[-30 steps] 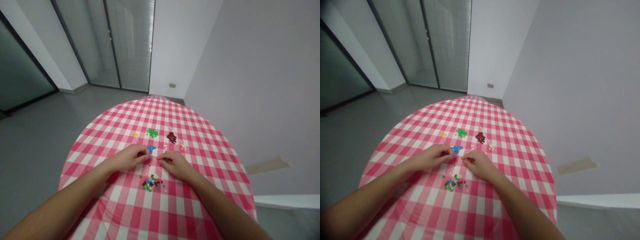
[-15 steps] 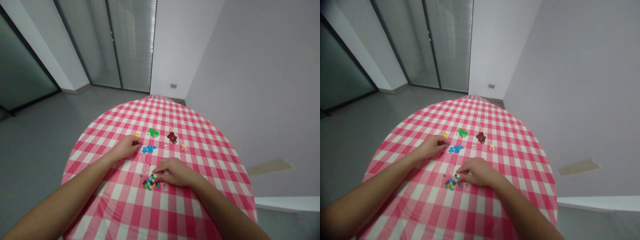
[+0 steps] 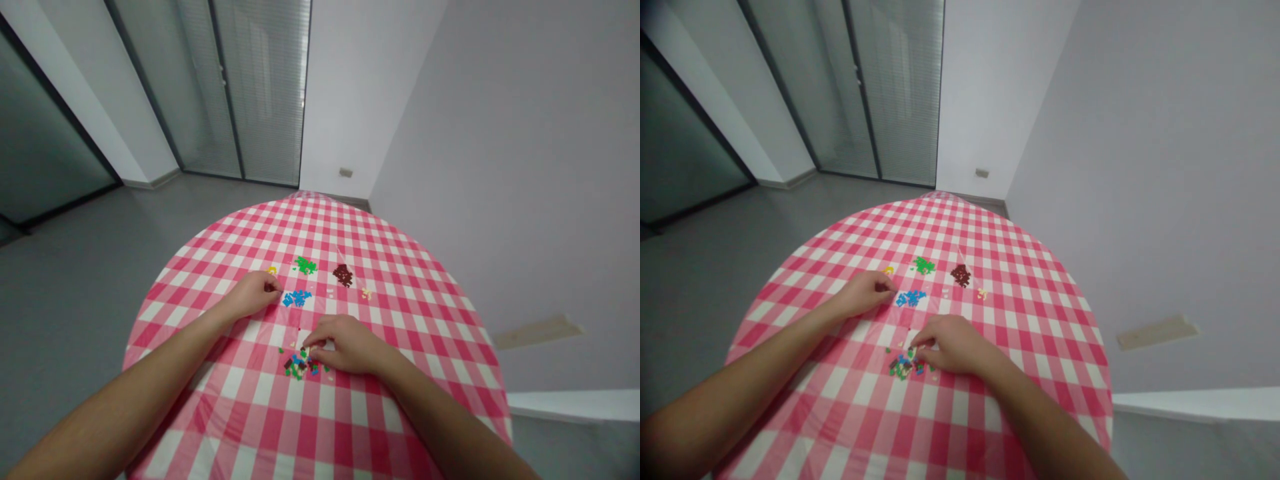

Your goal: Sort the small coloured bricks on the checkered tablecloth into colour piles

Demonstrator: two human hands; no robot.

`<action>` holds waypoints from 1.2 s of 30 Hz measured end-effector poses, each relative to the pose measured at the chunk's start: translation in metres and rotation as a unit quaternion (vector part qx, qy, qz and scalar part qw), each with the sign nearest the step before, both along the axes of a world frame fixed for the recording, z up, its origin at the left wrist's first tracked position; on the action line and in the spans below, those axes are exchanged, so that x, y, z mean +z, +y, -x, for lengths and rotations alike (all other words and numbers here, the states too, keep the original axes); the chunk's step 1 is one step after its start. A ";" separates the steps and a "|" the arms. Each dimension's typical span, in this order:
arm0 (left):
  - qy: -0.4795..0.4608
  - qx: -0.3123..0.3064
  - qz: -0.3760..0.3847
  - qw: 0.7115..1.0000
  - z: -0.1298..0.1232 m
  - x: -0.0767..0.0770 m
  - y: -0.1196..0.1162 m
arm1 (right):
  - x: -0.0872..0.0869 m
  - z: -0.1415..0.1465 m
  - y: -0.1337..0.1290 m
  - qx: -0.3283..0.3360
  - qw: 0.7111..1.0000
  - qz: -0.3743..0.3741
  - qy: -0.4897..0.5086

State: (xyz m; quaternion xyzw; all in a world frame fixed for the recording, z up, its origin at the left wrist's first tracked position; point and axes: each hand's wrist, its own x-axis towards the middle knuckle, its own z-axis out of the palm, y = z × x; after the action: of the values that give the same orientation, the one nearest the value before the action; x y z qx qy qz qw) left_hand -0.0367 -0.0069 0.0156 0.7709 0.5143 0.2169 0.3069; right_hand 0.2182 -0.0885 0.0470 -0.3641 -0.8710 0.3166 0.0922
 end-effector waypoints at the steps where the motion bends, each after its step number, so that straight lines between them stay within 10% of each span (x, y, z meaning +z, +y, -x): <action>1: -0.001 -0.001 -0.004 1.000 0.000 0.000 0.000 | 0.000 0.001 0.000 0.005 1.000 0.000 -0.002; 9: -0.045 -0.038 -0.036 0.998 -0.003 -0.006 0.002 | -0.005 0.002 0.000 -0.033 0.998 0.010 0.046; 21: -0.040 -0.063 -0.032 0.997 -0.002 -0.004 0.001 | 0.007 -0.049 0.027 -0.278 0.954 0.047 0.102; 28: -0.048 -0.058 -0.023 0.997 -0.002 -0.003 0.001 | 0.009 -0.100 0.051 -0.411 0.904 -0.098 -0.057; 36: -0.037 -0.066 -0.017 0.997 -0.001 -0.001 -0.001 | -0.005 -0.119 0.058 -0.357 0.925 -0.056 -0.116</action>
State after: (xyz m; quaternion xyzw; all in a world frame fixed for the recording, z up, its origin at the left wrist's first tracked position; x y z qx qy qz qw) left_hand -0.0356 -0.0075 0.0146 0.7996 0.4471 0.2329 0.3264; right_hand 0.3374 -0.0307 0.0417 -0.6795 -0.7041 0.1689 0.1179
